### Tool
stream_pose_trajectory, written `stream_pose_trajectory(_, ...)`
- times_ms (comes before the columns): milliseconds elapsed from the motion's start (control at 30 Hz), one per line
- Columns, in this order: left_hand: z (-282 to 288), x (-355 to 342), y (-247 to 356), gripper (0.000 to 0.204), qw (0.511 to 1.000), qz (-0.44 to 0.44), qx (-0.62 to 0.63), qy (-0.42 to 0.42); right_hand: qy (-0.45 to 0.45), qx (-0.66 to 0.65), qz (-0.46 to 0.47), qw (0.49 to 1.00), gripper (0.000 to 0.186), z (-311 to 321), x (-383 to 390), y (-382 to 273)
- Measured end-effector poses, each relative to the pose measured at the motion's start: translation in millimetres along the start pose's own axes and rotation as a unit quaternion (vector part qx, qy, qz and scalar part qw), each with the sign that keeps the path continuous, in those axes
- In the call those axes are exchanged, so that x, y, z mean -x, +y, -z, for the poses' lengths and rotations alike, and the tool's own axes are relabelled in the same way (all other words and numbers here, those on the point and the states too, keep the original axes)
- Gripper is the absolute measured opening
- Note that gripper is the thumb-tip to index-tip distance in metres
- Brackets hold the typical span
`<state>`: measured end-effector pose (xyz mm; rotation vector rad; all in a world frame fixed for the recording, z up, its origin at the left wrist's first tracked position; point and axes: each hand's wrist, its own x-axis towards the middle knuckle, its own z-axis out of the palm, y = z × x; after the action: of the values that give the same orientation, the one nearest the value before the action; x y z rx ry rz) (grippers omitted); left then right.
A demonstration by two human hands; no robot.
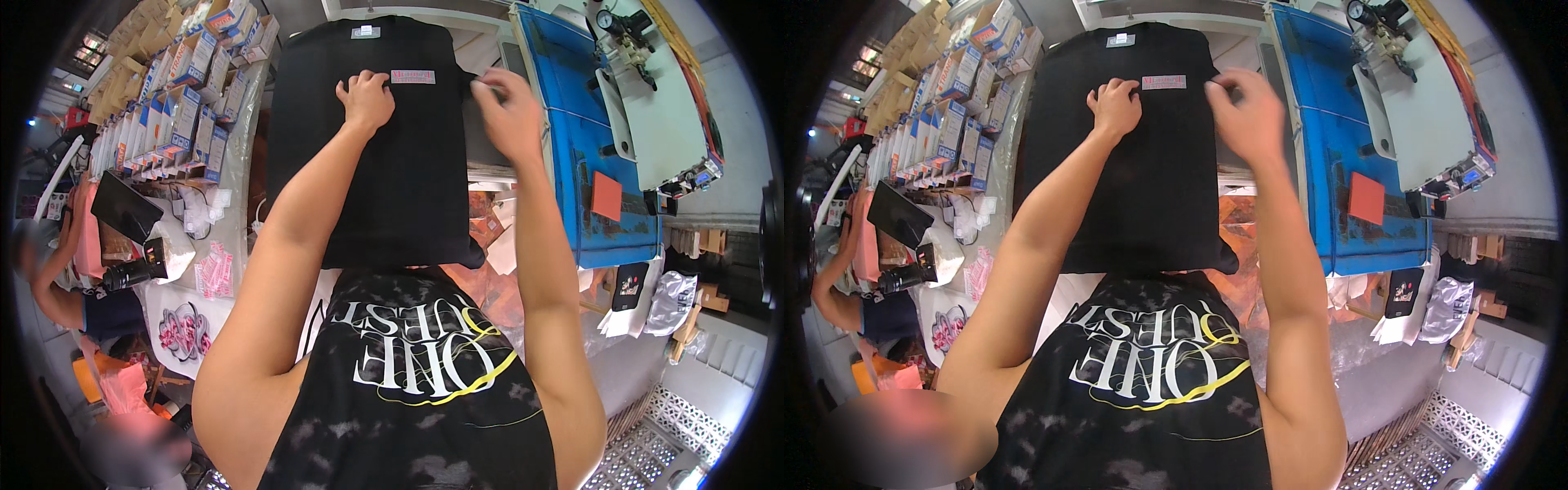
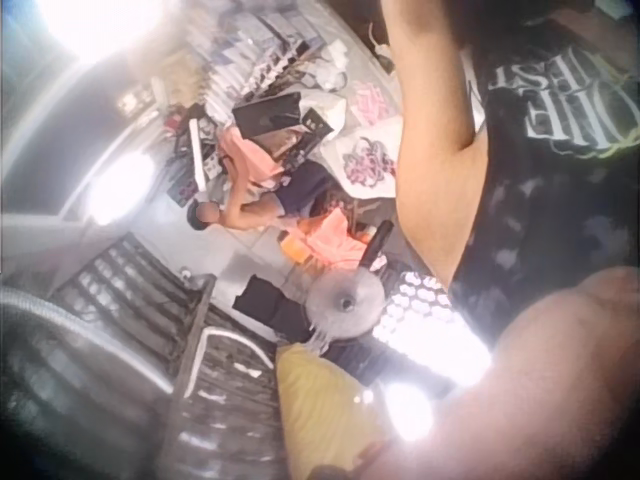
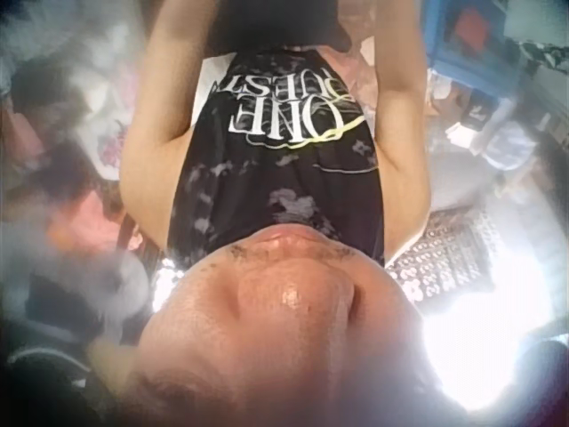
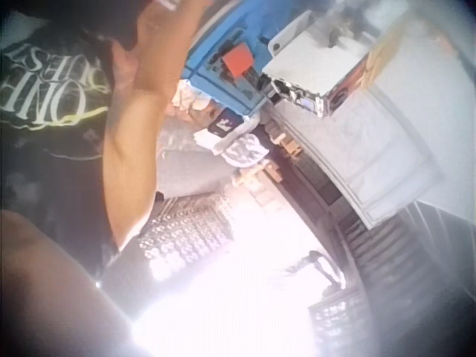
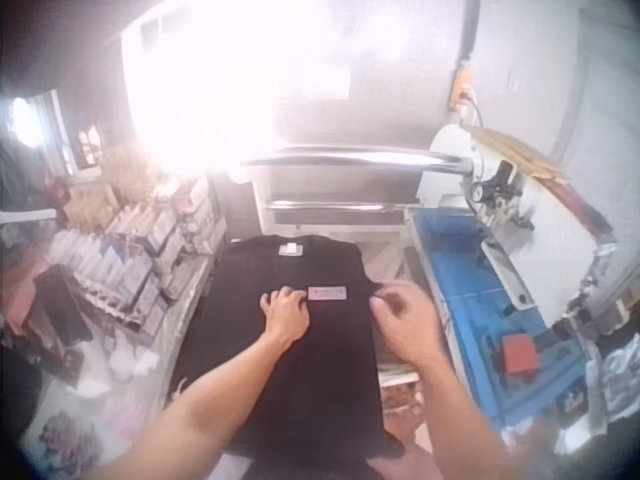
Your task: The person places black t-shirts onto a heat press machine, aligns them, and applies a transfer sheet with a medical technology design. They operate the machine to press the design onto the shirts and then remove the finished items, stacking them on a nearby table.
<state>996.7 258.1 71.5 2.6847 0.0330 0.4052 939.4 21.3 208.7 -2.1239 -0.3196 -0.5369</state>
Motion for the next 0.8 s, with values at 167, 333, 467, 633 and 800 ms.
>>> stream_pose_trajectory(167,-8,19,-12,0.031,0.996,-0.049,-0.027,0.062,0.237,0.262,0.076,0.933,0.008,161,56,-2)
stream_pose_trajectory(333,-9,22,-4,0.031,0.994,-0.070,-0.044,0.073,0.230,0.438,-0.051,0.867,0.031,273,86,31)
stream_pose_trajectory(467,-12,24,2,0.032,0.993,-0.083,-0.041,0.078,0.045,0.514,-0.064,0.854,0.057,293,97,65)
stream_pose_trajectory(633,-9,23,-14,0.029,0.992,-0.077,-0.012,0.095,0.027,0.523,-0.115,0.844,0.053,277,85,68)
stream_pose_trajectory(800,27,63,-40,0.015,0.974,-0.155,0.080,0.144,0.062,0.501,-0.092,0.858,0.045,264,87,62)
